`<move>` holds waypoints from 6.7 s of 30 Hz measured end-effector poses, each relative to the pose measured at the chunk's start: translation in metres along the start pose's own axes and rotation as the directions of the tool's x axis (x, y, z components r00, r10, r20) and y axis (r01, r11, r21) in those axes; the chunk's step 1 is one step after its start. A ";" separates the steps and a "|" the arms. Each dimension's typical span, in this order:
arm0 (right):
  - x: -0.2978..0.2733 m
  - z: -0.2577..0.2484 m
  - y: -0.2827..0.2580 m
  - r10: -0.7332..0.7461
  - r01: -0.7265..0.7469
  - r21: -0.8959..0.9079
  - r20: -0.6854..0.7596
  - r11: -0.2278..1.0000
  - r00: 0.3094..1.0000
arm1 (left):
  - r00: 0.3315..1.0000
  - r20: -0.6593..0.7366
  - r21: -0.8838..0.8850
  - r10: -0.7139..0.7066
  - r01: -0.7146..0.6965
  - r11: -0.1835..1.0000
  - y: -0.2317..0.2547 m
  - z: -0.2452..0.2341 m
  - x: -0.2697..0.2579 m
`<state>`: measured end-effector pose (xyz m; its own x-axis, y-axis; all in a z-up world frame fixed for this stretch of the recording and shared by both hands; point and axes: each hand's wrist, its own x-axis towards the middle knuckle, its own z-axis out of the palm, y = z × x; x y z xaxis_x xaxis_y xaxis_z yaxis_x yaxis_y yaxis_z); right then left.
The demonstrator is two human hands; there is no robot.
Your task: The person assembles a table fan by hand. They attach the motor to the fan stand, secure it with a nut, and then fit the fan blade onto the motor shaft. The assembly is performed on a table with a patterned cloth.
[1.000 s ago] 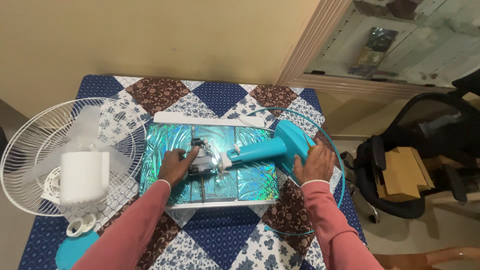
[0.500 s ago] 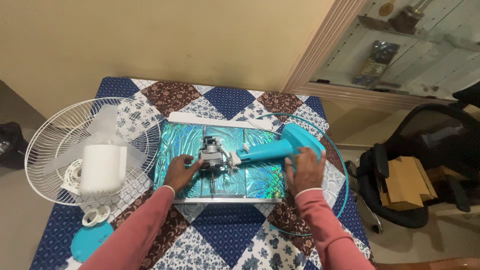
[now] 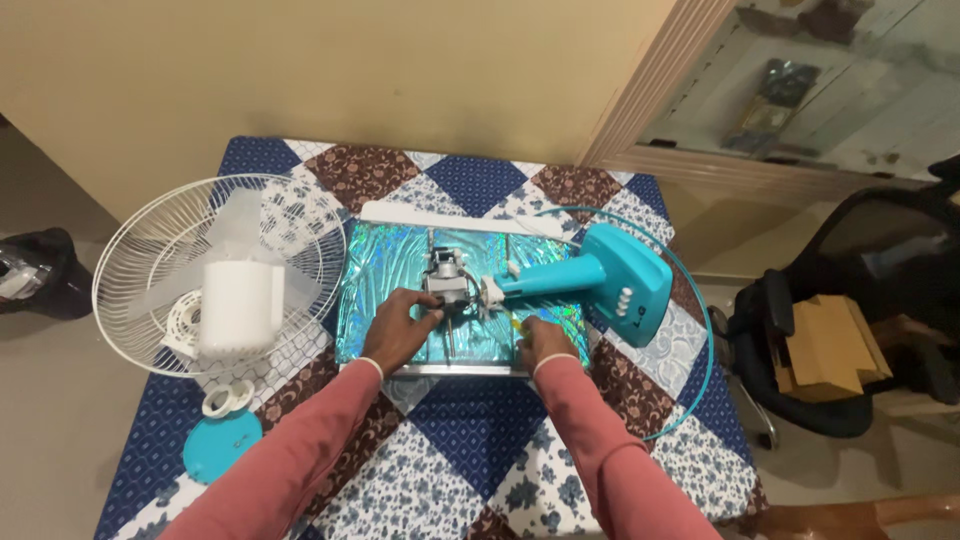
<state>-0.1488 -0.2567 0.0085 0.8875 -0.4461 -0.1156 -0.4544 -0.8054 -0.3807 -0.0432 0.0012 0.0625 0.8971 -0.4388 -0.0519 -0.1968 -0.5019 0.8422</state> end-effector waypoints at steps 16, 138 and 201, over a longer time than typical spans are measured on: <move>-0.012 0.000 0.000 -0.190 0.255 0.166 -0.330 0.953 0.925 | 0.990 0.138 0.034 -0.042 0.037 0.999 -0.039 0.008 -0.015; -0.021 0.032 -0.128 -0.424 -0.250 0.787 0.535 0.563 0.731 | 0.972 -0.140 -0.260 -0.187 0.147 0.955 -0.076 -0.059 -0.069; 0.108 0.014 0.034 -0.683 0.515 -0.533 -0.176 0.671 0.709 | 0.945 0.217 -0.293 -0.246 0.303 0.907 -0.056 0.045 0.055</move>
<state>-0.0673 -0.3271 -0.0300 0.9259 0.1657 0.3395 0.1113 -0.9784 0.1740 -0.0006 -0.0280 -0.0119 0.8100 -0.4527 -0.3727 0.2095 -0.3702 0.9050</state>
